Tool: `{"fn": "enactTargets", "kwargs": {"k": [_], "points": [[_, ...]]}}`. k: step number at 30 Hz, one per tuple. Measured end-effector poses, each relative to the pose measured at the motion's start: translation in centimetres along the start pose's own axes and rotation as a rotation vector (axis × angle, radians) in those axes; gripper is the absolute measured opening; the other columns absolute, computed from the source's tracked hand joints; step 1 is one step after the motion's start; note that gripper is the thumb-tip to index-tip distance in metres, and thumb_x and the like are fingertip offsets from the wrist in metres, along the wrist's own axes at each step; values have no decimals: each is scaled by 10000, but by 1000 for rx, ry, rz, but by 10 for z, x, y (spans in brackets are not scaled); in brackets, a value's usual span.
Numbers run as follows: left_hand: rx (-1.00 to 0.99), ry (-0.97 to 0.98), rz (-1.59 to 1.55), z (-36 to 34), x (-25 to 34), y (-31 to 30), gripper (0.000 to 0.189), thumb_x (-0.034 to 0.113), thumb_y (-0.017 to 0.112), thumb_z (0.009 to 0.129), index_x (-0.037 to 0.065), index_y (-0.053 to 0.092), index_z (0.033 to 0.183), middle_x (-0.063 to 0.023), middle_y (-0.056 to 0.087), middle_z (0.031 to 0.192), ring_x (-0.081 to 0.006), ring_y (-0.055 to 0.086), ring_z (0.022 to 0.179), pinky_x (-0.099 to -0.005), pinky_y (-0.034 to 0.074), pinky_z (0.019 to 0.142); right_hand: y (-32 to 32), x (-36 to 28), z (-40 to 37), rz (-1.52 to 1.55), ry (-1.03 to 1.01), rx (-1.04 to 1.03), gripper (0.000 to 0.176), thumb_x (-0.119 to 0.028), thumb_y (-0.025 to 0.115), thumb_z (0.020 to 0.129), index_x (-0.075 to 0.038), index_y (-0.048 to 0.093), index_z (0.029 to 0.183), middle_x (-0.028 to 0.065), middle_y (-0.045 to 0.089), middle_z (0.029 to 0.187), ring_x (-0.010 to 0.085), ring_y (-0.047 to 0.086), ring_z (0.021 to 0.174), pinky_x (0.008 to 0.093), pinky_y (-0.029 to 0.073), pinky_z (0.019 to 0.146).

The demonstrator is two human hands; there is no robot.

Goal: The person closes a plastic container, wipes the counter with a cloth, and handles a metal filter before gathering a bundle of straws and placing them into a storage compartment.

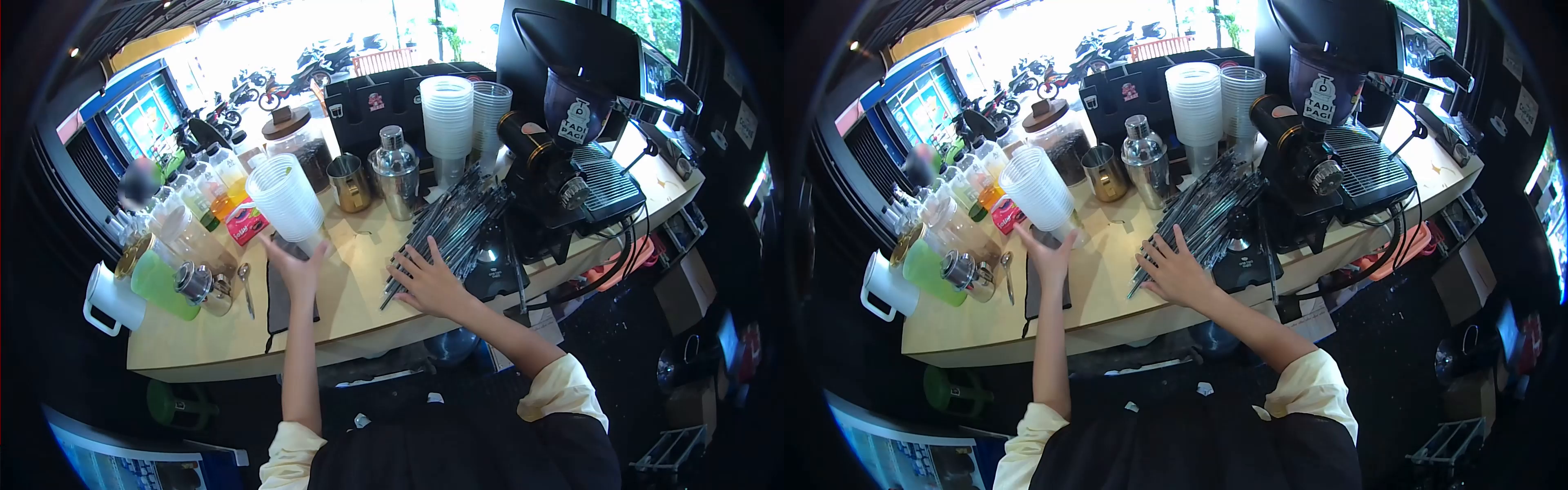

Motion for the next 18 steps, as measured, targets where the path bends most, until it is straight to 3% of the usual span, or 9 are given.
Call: {"fn": "enactTargets", "kwargs": {"k": [1,3,5,7,11,14,16,17,18], "points": [[-3,5,-4,-12,9,-9,1016,217,824,639,-20,180,1387,-236,364,1353,-328,337,1287,-403,324,1032,-1,0,-1,-1,2,-4,536,-487,486,873,-132,500,1273,98,487,1290,293,394,1254,616,157,1057],[-23,12,-134,-39,30,-23,767,197,730,751,-15,292,1344,-209,397,1331,-317,378,1254,-391,321,1024,-5,2,-4,4,6,13,556,-493,503,857,-125,499,1274,101,481,1299,295,383,1265,617,148,1061],[-418,131,-198,-66,42,-20,546,174,624,836,-12,379,1287,-189,425,1305,-313,403,1229,-386,313,1022,-13,4,-6,11,4,23,576,-499,520,842,-118,498,1274,104,474,1309,296,373,1275,618,140,1064],[-745,275,-278,-88,64,-4,531,187,574,873,-15,362,1316,-202,422,1312,-296,432,1222,-376,321,1027,-22,6,-7,38,14,10,611,-479,571,804,-104,491,1280,108,446,1342,294,340,1306,616,131,1069],[-868,203,-324,-108,69,24,616,291,537,893,-24,296,1364,-239,366,1359,-370,345,1278,-436,260,1063,-32,13,-19,43,55,3,604,-423,595,795,-95,483,1289,113,417,1369,284,313,1327,612,121,1074],[-915,290,-58,-112,83,32,739,391,521,888,-27,204,1409,-256,279,1418,-385,253,1335,-500,189,1086,-46,20,-37,209,107,25,588,-339,622,792,-85,469,1300,117,371,1405,269,287,1345,603,104,1080],[-917,317,-58,-112,88,45,866,490,549,845,-23,159,1423,-249,227,1449,-383,191,1363,-542,132,1090,-69,24,-49,289,143,217,499,-263,650,766,-29,535,1191,144,513,1244,292,425,1238,532,281,1044],[-921,319,-62,-113,91,51,866,490,549,845,-23,159,1423,-249,227,1449,-383,191,1363,-542,132,1090,-70,29,-57,286,149,216,499,-263,650,766,-29,535,1191,144,513,1244,292,425,1238,532,281,1044],[-887,329,-3,-113,95,57,905,523,564,821,-24,165,1421,-245,227,1451,-384,192,1362,-544,130,1090,-70,37,-68,368,351,252,423,-231,643,769,-24,548,1125,139,550,1149,297,504,1134,480,382,945]]}}
Point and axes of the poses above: each hand's wrist, its own z-axis towards the middle knuckle, its own y-axis out of the palm, x = y × z, the point moved 1 cm from there along z, towards the middle knuckle
